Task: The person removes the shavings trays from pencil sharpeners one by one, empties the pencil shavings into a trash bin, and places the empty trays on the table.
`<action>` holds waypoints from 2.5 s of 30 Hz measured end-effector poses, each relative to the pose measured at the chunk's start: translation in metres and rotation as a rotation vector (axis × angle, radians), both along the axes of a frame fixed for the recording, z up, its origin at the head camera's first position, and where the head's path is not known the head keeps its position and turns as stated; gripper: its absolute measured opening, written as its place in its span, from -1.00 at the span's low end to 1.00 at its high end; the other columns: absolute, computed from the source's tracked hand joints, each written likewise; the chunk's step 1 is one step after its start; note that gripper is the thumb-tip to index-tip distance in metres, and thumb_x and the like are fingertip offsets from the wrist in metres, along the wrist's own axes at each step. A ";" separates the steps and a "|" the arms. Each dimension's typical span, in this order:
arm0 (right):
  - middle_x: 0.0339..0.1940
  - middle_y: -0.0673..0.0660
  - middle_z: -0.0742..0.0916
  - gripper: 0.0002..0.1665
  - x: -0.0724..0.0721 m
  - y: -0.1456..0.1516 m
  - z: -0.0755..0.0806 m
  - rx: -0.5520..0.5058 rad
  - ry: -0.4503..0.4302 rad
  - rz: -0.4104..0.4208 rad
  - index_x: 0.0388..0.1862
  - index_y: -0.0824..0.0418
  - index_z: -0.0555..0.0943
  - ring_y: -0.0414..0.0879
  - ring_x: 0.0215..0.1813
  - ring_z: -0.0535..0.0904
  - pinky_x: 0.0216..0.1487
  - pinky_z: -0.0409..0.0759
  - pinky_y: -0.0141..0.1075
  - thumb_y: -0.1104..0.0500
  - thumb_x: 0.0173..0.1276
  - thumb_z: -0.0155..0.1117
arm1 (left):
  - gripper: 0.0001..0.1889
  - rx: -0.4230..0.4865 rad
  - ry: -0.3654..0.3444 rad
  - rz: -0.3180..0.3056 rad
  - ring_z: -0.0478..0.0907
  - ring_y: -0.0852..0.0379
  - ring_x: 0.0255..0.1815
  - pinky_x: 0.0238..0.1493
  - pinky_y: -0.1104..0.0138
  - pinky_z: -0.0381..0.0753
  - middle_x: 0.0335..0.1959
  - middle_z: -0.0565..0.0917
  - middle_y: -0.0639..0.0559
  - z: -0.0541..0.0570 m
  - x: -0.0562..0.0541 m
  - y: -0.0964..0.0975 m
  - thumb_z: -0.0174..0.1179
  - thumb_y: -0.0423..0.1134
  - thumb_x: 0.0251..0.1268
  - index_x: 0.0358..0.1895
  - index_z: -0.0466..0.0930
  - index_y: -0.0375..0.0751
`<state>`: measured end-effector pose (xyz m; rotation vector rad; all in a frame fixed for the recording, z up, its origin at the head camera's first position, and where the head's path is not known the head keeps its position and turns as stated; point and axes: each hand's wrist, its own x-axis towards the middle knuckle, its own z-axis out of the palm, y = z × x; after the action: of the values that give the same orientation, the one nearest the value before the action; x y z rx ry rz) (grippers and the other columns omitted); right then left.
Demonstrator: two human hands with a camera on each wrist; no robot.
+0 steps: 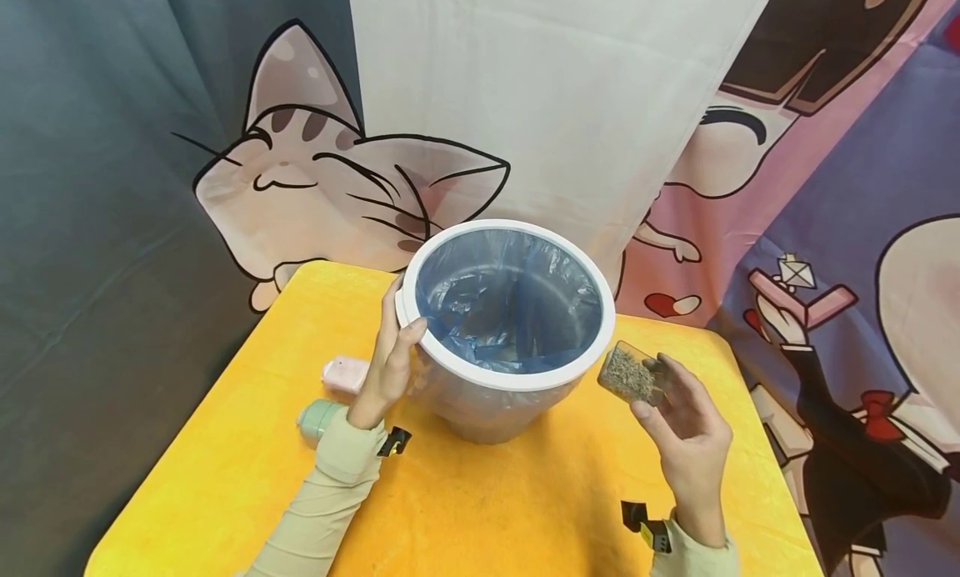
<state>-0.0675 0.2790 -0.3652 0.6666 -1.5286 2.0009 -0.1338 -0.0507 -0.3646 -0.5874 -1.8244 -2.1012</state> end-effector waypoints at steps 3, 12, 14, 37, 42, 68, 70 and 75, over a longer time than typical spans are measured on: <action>0.07 0.51 0.50 -0.36 -0.002 -0.001 0.000 -0.005 0.009 0.011 0.13 0.77 0.20 0.15 0.10 0.50 0.05 0.52 -0.28 0.73 -0.01 0.06 | -0.24 0.001 0.001 -0.002 0.27 -0.10 0.26 0.23 -0.09 0.22 0.40 0.01 -0.30 0.000 0.000 0.001 -0.10 -0.22 0.16 0.43 -0.20 -0.24; 0.08 0.48 0.51 -0.36 -0.004 -0.005 0.004 0.051 -0.018 -0.012 0.16 0.73 0.22 0.11 0.10 0.50 0.04 0.52 -0.31 0.71 0.01 0.07 | -0.27 0.003 0.029 0.007 0.26 -0.11 0.27 0.23 -0.09 0.22 0.41 0.01 -0.28 0.000 0.000 -0.001 -0.11 -0.26 0.19 0.43 -0.19 -0.22; 0.08 0.47 0.51 -0.36 -0.005 -0.005 0.005 0.065 -0.020 -0.022 0.16 0.72 0.23 0.10 0.10 0.50 0.04 0.52 -0.32 0.70 0.01 0.08 | -0.27 -0.002 0.033 0.004 0.26 -0.10 0.27 0.23 -0.10 0.22 0.41 0.01 -0.28 -0.001 -0.001 -0.001 -0.11 -0.26 0.19 0.43 -0.19 -0.21; 0.09 0.47 0.52 -0.37 -0.014 -0.012 0.016 0.073 0.007 0.005 0.15 0.72 0.24 0.10 0.10 0.50 0.02 0.53 -0.33 0.66 0.03 0.12 | -0.26 -0.010 0.019 0.011 0.26 -0.07 0.27 0.25 -0.04 0.23 0.42 0.00 -0.22 0.000 -0.001 0.000 -0.10 -0.24 0.19 0.43 -0.19 -0.17; 0.09 0.44 0.52 -0.36 -0.014 -0.013 0.020 0.120 -0.024 -0.018 0.16 0.68 0.26 0.08 0.11 0.51 -0.02 0.54 -0.36 0.67 0.02 0.12 | -0.26 -0.004 0.023 0.011 0.25 -0.10 0.28 0.24 -0.07 0.22 0.42 -0.01 -0.22 0.000 0.000 0.001 -0.10 -0.25 0.18 0.43 -0.19 -0.19; 0.06 0.46 0.51 -0.31 -0.045 -0.033 0.044 0.237 0.023 0.103 0.15 0.69 0.27 0.08 0.08 0.50 0.08 0.49 -0.34 0.69 -0.05 0.18 | -0.25 -0.004 0.016 0.012 0.25 -0.13 0.27 0.25 -0.06 0.22 0.41 0.00 -0.28 0.000 0.000 0.002 -0.11 -0.24 0.15 0.42 -0.19 -0.30; 0.05 0.47 0.50 -0.31 -0.046 -0.034 0.046 0.239 0.027 0.117 0.15 0.70 0.27 0.10 0.09 0.50 0.09 0.49 -0.31 0.68 -0.05 0.19 | -0.25 -0.003 0.019 0.012 0.25 -0.13 0.26 0.24 -0.06 0.23 0.40 0.00 -0.30 0.001 0.000 0.002 -0.11 -0.24 0.15 0.41 -0.20 -0.33; 0.05 0.49 0.49 -0.30 -0.051 -0.038 0.049 0.252 0.039 0.142 0.14 0.71 0.26 0.12 0.10 0.49 0.11 0.48 -0.29 0.68 -0.06 0.21 | -0.25 0.001 0.034 0.029 0.27 -0.15 0.25 0.22 -0.07 0.24 0.39 0.02 -0.34 0.001 0.000 0.002 -0.12 -0.26 0.15 0.41 -0.19 -0.36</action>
<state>-0.1181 0.2411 -0.3164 0.9332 -1.7707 1.8993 -0.1333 -0.0490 -0.3631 -0.5892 -1.8030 -2.0607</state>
